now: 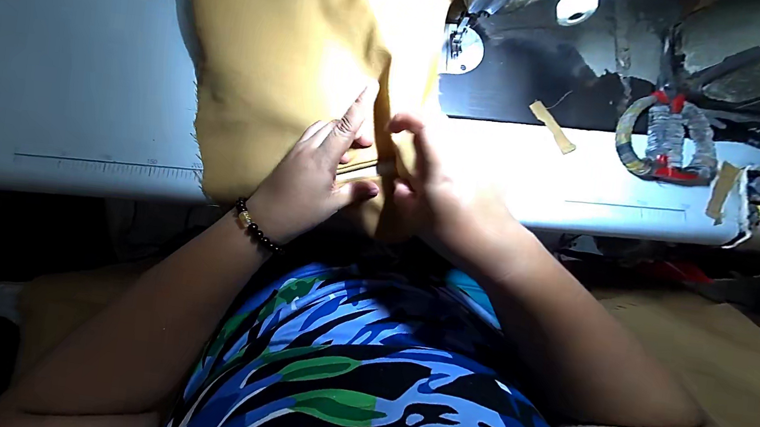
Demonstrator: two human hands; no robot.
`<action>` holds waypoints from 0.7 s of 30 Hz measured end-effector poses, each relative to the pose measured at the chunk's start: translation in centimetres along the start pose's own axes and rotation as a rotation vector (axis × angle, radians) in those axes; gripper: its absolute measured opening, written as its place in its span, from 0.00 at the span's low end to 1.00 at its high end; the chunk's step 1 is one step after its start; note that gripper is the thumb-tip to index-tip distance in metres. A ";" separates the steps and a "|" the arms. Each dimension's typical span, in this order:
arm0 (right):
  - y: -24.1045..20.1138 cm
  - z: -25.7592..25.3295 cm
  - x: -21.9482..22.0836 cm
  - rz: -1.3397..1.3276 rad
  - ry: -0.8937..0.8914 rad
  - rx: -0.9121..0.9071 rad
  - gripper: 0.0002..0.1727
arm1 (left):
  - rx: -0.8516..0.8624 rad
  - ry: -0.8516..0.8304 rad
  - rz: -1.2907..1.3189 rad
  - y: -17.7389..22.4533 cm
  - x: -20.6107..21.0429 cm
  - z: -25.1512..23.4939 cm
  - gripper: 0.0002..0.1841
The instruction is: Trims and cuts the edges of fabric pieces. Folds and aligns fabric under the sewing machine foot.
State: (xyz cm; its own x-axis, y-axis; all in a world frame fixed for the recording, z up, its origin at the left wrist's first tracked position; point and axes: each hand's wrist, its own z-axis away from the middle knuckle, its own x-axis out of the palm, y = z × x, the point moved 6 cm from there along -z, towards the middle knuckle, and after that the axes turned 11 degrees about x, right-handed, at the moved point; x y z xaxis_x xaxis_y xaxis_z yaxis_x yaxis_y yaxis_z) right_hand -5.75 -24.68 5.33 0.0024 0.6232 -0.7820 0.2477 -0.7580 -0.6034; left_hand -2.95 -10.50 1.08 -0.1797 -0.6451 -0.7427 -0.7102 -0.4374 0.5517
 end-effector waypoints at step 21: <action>6.1 -1.3 -0.1 -0.122 -0.229 -0.425 0.16 | 0.010 -0.193 -0.123 1.8 0.1 0.1 0.21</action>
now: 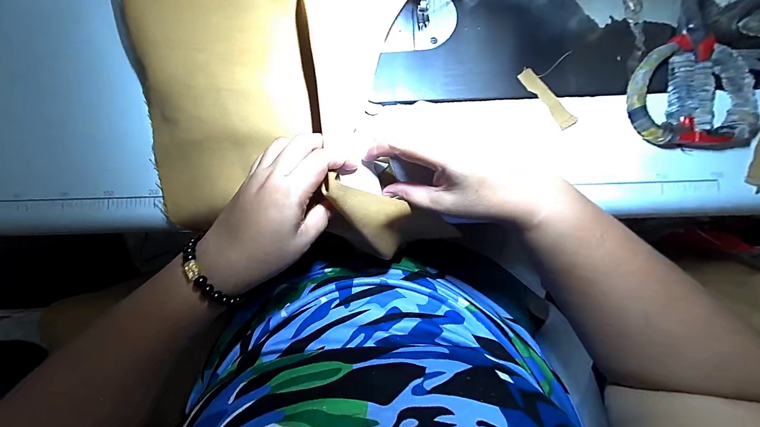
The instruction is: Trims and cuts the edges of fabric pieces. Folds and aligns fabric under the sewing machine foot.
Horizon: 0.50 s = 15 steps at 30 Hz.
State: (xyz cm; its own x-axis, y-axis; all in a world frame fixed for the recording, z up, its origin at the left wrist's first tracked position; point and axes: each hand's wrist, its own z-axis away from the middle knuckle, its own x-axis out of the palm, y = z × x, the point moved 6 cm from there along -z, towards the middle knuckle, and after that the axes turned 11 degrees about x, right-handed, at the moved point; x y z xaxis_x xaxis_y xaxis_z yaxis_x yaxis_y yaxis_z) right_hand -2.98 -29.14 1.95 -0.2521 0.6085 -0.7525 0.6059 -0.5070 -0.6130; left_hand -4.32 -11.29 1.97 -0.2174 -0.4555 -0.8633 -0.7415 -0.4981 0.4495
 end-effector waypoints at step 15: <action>-0.2 -1.0 0.2 -0.012 0.056 -0.105 0.18 | 0.104 0.201 -0.021 -0.5 0.6 1.9 0.29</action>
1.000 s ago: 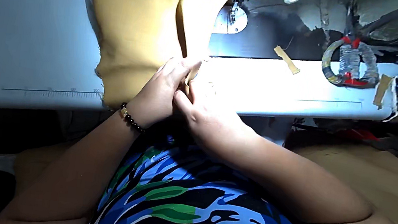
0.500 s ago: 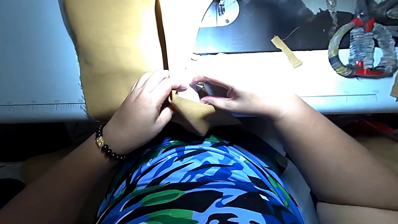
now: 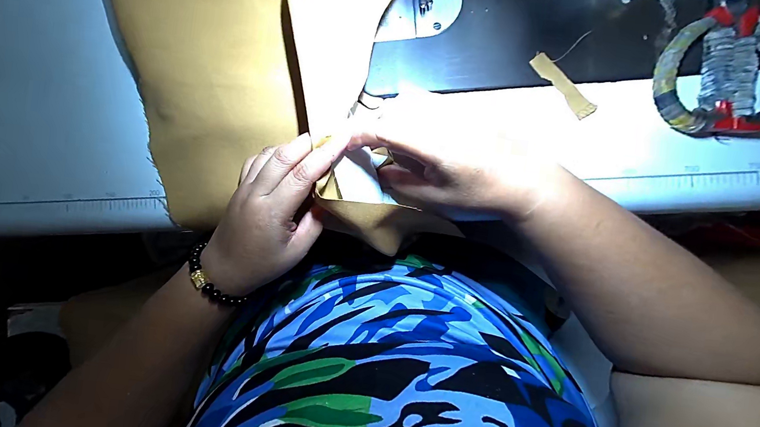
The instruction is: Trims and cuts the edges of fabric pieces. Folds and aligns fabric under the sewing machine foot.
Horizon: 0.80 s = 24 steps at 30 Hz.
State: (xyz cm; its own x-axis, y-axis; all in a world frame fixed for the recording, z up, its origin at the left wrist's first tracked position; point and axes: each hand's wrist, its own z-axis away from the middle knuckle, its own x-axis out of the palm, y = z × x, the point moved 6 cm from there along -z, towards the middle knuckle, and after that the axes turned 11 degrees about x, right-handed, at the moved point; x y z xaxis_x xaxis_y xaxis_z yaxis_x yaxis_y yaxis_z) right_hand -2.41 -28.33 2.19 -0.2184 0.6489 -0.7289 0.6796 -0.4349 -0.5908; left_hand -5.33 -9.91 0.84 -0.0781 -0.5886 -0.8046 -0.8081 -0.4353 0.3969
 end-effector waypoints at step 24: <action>0.2 -0.2 0.1 0.036 0.098 -0.064 0.04 | -0.062 0.034 -0.047 -0.8 -1.6 -0.2 0.28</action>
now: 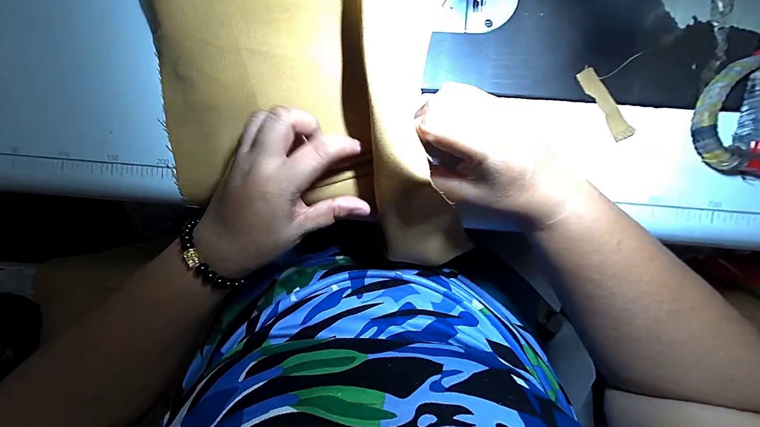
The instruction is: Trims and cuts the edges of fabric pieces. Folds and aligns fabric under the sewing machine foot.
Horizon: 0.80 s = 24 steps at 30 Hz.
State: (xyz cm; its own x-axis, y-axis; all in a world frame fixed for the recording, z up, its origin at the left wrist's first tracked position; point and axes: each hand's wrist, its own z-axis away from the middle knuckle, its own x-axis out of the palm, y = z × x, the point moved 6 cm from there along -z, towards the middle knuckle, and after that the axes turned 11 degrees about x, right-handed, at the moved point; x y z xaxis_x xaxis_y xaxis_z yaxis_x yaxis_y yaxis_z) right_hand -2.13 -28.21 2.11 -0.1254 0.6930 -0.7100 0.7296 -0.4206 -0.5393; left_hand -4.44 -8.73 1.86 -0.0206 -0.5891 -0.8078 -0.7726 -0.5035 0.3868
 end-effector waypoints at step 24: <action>-0.3 1.1 -0.2 0.302 -0.078 0.128 0.05 | 0.302 -0.152 -0.344 0.5 2.7 -2.0 0.21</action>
State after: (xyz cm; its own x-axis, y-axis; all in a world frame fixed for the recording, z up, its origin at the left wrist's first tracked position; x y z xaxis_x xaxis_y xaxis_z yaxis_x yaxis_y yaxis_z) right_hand -3.05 -28.88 1.89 0.0293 0.4810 -0.8762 0.6516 -0.6740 -0.3482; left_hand -3.64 -11.82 0.72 0.1936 -0.3104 -0.9307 -0.9000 -0.4338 -0.0426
